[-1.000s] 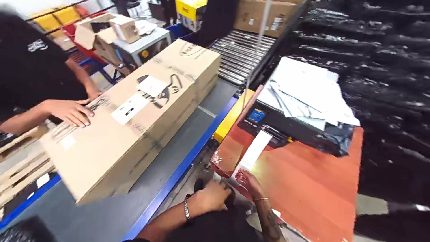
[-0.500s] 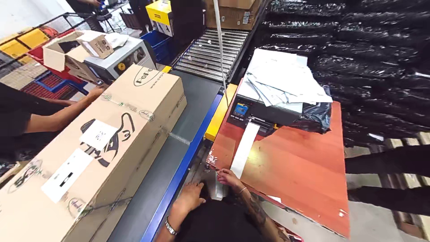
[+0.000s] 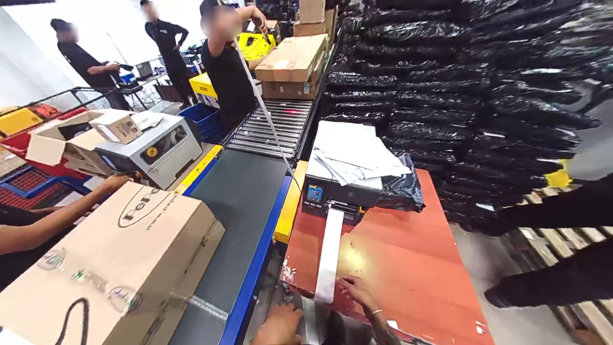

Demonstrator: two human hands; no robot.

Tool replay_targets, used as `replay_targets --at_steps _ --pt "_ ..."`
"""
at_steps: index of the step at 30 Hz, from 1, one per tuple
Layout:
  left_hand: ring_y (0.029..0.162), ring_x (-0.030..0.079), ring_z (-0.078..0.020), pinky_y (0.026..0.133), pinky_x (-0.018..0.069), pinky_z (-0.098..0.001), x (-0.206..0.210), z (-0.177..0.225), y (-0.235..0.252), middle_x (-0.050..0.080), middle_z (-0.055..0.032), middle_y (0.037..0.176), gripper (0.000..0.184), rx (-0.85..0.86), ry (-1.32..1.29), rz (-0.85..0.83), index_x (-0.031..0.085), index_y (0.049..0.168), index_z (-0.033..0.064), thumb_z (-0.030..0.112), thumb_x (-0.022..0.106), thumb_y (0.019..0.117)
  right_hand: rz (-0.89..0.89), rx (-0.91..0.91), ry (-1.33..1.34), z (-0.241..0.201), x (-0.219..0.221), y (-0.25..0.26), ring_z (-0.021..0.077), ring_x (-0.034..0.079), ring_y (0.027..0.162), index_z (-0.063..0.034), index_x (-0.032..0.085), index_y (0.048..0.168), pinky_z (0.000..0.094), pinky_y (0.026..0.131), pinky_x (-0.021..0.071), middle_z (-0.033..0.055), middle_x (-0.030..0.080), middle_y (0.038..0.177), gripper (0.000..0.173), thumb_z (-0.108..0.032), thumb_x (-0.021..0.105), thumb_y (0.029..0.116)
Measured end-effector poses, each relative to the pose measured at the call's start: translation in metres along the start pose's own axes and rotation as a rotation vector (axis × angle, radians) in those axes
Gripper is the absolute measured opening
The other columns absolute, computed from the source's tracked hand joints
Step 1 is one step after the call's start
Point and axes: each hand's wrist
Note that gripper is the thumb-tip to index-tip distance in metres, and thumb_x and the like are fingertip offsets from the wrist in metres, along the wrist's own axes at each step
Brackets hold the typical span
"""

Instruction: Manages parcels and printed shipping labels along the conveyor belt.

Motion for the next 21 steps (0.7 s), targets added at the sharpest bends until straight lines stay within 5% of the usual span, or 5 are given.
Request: replay_targets --at_steps 4,7,9,14,21 --pt "0.132 0.055 -0.0440 0.110 0.0412 -0.0647 -0.008 0.002 0.030 0.057 -0.0254 0.142 0.058 0.116 -0.036 0.082 0.055 0.146 0.0060 0.035 0.068 0.0985 0.238 0.113 0.051 0.043 -0.049 0.017 0.0186 0.067 0.071 0.0070 0.071 0.104 0.0383 0.069 0.0555 0.0148 0.072 0.085 0.037 -0.030 0.064 0.1029" --pt "0.137 0.053 -0.0388 0.113 0.0423 -0.0580 -0.013 -0.020 0.076 0.055 -0.0214 0.147 0.053 0.060 -0.140 0.387 0.057 0.143 0.0050 0.033 0.067 0.0990 0.283 0.256 0.235 0.072 -0.063 0.025 0.0185 0.070 0.066 0.0038 0.070 0.105 0.0361 0.061 0.0577 0.0125 0.074 0.082 0.042 -0.036 0.057 0.1055" --pt "0.148 0.039 -0.0374 0.120 0.0348 -0.0542 -0.012 -0.044 0.112 0.041 -0.0199 0.159 0.067 0.004 -0.148 0.513 0.047 0.152 0.0040 0.038 0.067 0.0981 0.273 0.324 0.341 0.076 -0.067 0.023 0.0189 0.067 0.067 -0.0011 0.071 0.106 0.0353 0.058 0.0522 0.0119 0.074 0.085 0.043 -0.040 0.052 0.1068" --pt "0.159 0.006 -0.0345 0.128 0.0050 -0.0530 0.025 -0.074 0.166 0.008 -0.0197 0.171 0.100 -0.091 -0.151 0.424 0.024 0.162 0.0007 0.067 0.056 0.0944 0.247 0.384 0.336 0.068 -0.071 0.033 0.0190 0.067 0.065 -0.0007 0.069 0.103 0.0347 0.056 0.0524 0.0121 0.073 0.083 0.045 -0.043 0.053 0.1058" --pt "0.160 0.002 -0.0350 0.128 0.0002 -0.0529 0.031 -0.059 0.171 0.006 -0.0219 0.171 0.105 -0.156 -0.148 0.454 0.023 0.161 -0.0020 0.073 0.051 0.0932 0.226 0.361 0.325 0.067 -0.074 0.037 0.0188 0.067 0.062 0.0012 0.069 0.103 0.0331 0.053 0.0522 0.0126 0.073 0.081 0.042 -0.038 0.054 0.1061"
Point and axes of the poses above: each hand's wrist, its own y-axis towards the middle knuckle, its own x-axis out of the palm, z = x × y
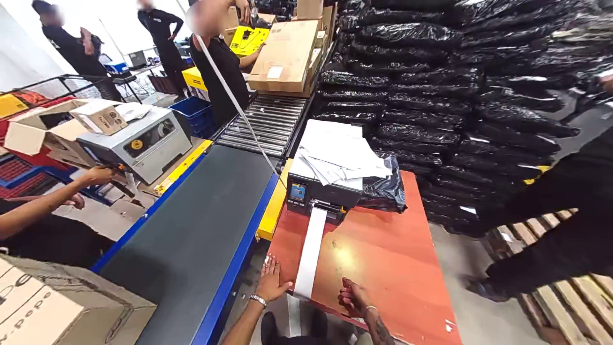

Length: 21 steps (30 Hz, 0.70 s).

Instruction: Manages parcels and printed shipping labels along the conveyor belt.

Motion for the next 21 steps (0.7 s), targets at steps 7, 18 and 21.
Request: replay_targets --at_steps 7,18,21 --pt "0.160 0.000 -0.0345 0.129 0.0007 -0.0516 0.0024 -0.0009 0.0020 0.004 -0.0216 0.171 0.105 0.002 0.020 -0.002 0.022 0.161 -0.0014 0.073 0.050 0.0935 -0.001 0.031 0.020 -0.0038 0.0009 -0.0043 0.0190 0.067 0.059 0.0009 0.068 0.098 0.0330 0.051 0.0527 0.0122 0.072 0.077 0.042 -0.038 0.055 0.1059" --pt "0.160 0.000 -0.0323 0.129 0.0012 -0.0509 -0.0013 0.0005 0.0044 0.005 -0.0188 0.172 0.104 -0.023 0.018 -0.036 0.021 0.162 0.0004 0.071 0.055 0.0925 -0.021 0.038 0.002 -0.0031 0.0005 0.0000 0.0181 0.066 0.055 0.0008 0.069 0.093 0.0316 0.046 0.0503 0.0118 0.072 0.073 0.046 -0.040 0.053 0.1063" --pt "0.160 0.000 -0.0324 0.129 0.0013 -0.0502 -0.0006 -0.0011 0.0059 0.005 -0.0189 0.172 0.104 -0.018 0.010 -0.028 0.022 0.162 0.0004 0.069 0.057 0.0922 -0.022 0.041 0.012 -0.0040 0.0024 -0.0002 0.0179 0.065 0.054 0.0010 0.068 0.092 0.0314 0.046 0.0498 0.0119 0.071 0.071 0.046 -0.039 0.053 0.1068"
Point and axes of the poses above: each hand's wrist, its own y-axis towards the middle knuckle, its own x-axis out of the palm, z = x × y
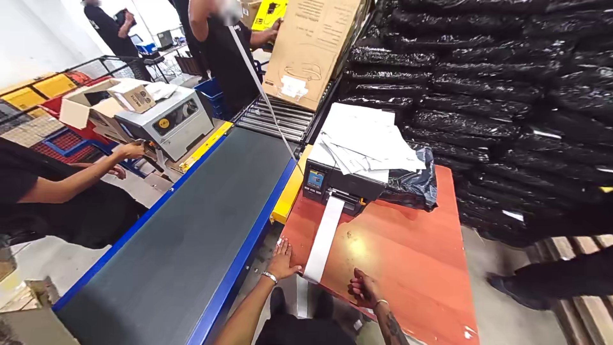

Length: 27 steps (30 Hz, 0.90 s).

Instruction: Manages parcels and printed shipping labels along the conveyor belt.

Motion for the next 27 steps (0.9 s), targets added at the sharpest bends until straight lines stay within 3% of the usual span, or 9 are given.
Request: replay_targets --at_steps 5,12,27 --pt "0.160 0.002 -0.0340 0.129 0.0018 -0.0513 -0.0021 0.0019 -0.0054 0.007 -0.0201 0.171 0.101 0.011 -0.053 0.028 0.025 0.161 -0.0006 0.064 0.062 0.0920 -0.018 -0.043 -0.037 0.0056 -0.0002 0.0048 0.0192 0.066 0.059 0.0030 0.068 0.099 0.0339 0.052 0.0522 0.0129 0.071 0.076 0.048 -0.040 0.049 0.1080" --pt "0.160 -0.001 -0.0327 0.129 -0.0010 -0.0492 -0.0006 -0.0014 -0.0037 0.006 -0.0197 0.172 0.101 0.028 -0.043 0.013 0.024 0.161 -0.0006 0.064 0.060 0.0933 0.006 -0.016 -0.039 0.0040 -0.0005 0.0022 0.0180 0.065 0.056 0.0005 0.069 0.092 0.0319 0.047 0.0493 0.0116 0.072 0.073 0.048 -0.041 0.051 0.1071" --pt "0.160 -0.001 -0.0317 0.129 -0.0006 -0.0483 0.0027 -0.0048 -0.0010 0.005 -0.0181 0.172 0.098 0.032 -0.048 0.012 0.024 0.162 0.0005 0.061 0.062 0.0939 0.021 -0.004 -0.062 0.0018 -0.0009 0.0013 0.0173 0.066 0.055 0.0002 0.070 0.092 0.0302 0.045 0.0473 0.0115 0.073 0.073 0.048 -0.041 0.051 0.1070"
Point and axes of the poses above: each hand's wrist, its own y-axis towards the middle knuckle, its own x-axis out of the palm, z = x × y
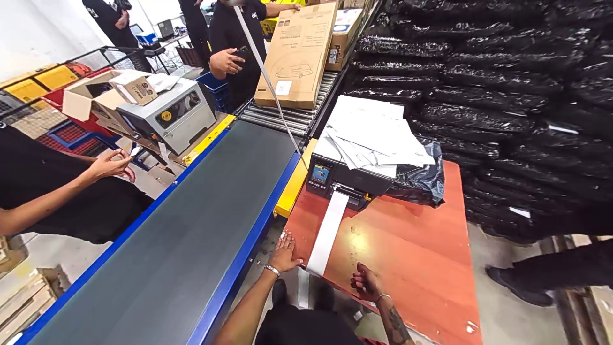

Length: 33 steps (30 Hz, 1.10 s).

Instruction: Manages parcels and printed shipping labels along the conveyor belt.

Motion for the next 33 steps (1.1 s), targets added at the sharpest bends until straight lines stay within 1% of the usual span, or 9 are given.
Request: replay_targets --at_steps 2,5,7,11,18,19,22,29,33 --pt "0.160 -0.002 -0.0315 0.129 -0.0015 -0.0480 0.000 0.000 0.000 0.004 -0.0179 0.172 0.098 0.000 -0.002 -0.005 0.023 0.162 0.0004 0.060 0.061 0.0945 0.004 0.005 0.005 0.000 0.001 0.000 0.0176 0.066 0.054 0.0005 0.070 0.090 0.0302 0.044 0.0472 0.0118 0.072 0.071 0.049 -0.041 0.051 0.1072" --pt "0.160 -0.001 -0.0317 0.129 -0.0013 -0.0485 0.001 -0.001 0.000 0.005 -0.0178 0.172 0.097 0.001 -0.013 0.003 0.024 0.162 0.0004 0.060 0.062 0.0946 -0.010 0.002 0.021 0.001 0.001 0.001 0.0186 0.066 0.054 0.0016 0.069 0.092 0.0308 0.044 0.0482 0.0130 0.072 0.072 0.049 -0.041 0.051 0.1071" --pt "0.160 -0.002 -0.0320 0.129 -0.0020 -0.0492 -0.001 0.001 -0.002 0.005 -0.0178 0.172 0.097 0.000 -0.029 0.002 0.024 0.162 0.0004 0.059 0.063 0.0948 -0.012 -0.021 -0.002 0.001 0.001 -0.002 0.0167 0.063 0.053 0.0020 0.069 0.095 0.0299 0.045 0.0470 0.0118 0.072 0.072 0.049 -0.041 0.050 0.1075" --pt "0.160 -0.002 -0.0307 0.129 -0.0028 -0.0490 -0.002 0.001 -0.002 0.005 -0.0172 0.172 0.096 -0.002 -0.018 -0.004 0.023 0.162 0.0014 0.059 0.062 0.0954 -0.011 -0.024 -0.017 0.002 0.000 0.001 0.0159 0.062 0.053 0.0018 0.069 0.095 0.0293 0.045 0.0462 0.0115 0.071 0.073 0.049 -0.041 0.050 0.1075" --pt "0.160 -0.002 -0.0310 0.129 -0.0015 -0.0487 0.000 -0.001 -0.002 0.004 -0.0171 0.172 0.097 -0.002 -0.026 -0.009 0.023 0.162 0.0011 0.060 0.062 0.0949 -0.031 0.009 0.019 0.006 -0.001 0.006 0.0176 0.065 0.053 0.0010 0.068 0.094 0.0301 0.044 0.0479 0.0120 0.071 0.072 0.049 -0.042 0.049 0.1069" --pt "0.160 -0.002 -0.0312 0.129 -0.0012 -0.0490 -0.004 0.000 0.001 0.004 -0.0173 0.172 0.097 -0.003 -0.020 -0.004 0.023 0.162 0.0008 0.060 0.062 0.0947 -0.026 0.004 0.019 0.000 0.001 0.006 0.0177 0.065 0.053 0.0012 0.069 0.094 0.0302 0.043 0.0480 0.0122 0.072 0.072 0.049 -0.042 0.050 0.1069" --pt "0.160 -0.003 -0.0329 0.129 -0.0004 -0.0503 -0.001 0.004 0.001 0.002 -0.0177 0.172 0.099 -0.020 0.019 -0.023 0.021 0.162 0.0004 0.061 0.060 0.0949 -0.019 0.018 0.010 0.000 0.000 0.002 0.0170 0.063 0.052 0.0013 0.069 0.093 0.0294 0.043 0.0466 0.0122 0.071 0.070 0.050 -0.042 0.049 0.1072" --pt "0.160 -0.005 -0.0338 0.128 -0.0012 -0.0512 0.001 0.004 -0.003 0.000 -0.0187 0.172 0.105 -0.011 0.032 -0.018 0.017 0.163 0.0004 0.057 0.068 0.0912 -0.042 0.019 0.018 0.004 -0.001 0.007 0.0181 0.064 0.053 0.0019 0.068 0.096 0.0308 0.046 0.0484 0.0122 0.071 0.072 0.049 -0.041 0.047 0.1077" --pt "0.159 0.000 -0.0355 0.128 0.0008 -0.0524 0.004 0.000 -0.005 0.004 -0.0200 0.172 0.106 0.013 0.003 0.027 0.020 0.162 0.0001 0.055 0.072 0.0888 -0.078 0.039 0.082 -0.003 0.005 -0.012 0.0168 0.061 0.050 -0.0003 0.062 0.091 0.0309 0.045 0.0489 0.0090 0.065 0.065 0.047 -0.040 0.044 0.1088"
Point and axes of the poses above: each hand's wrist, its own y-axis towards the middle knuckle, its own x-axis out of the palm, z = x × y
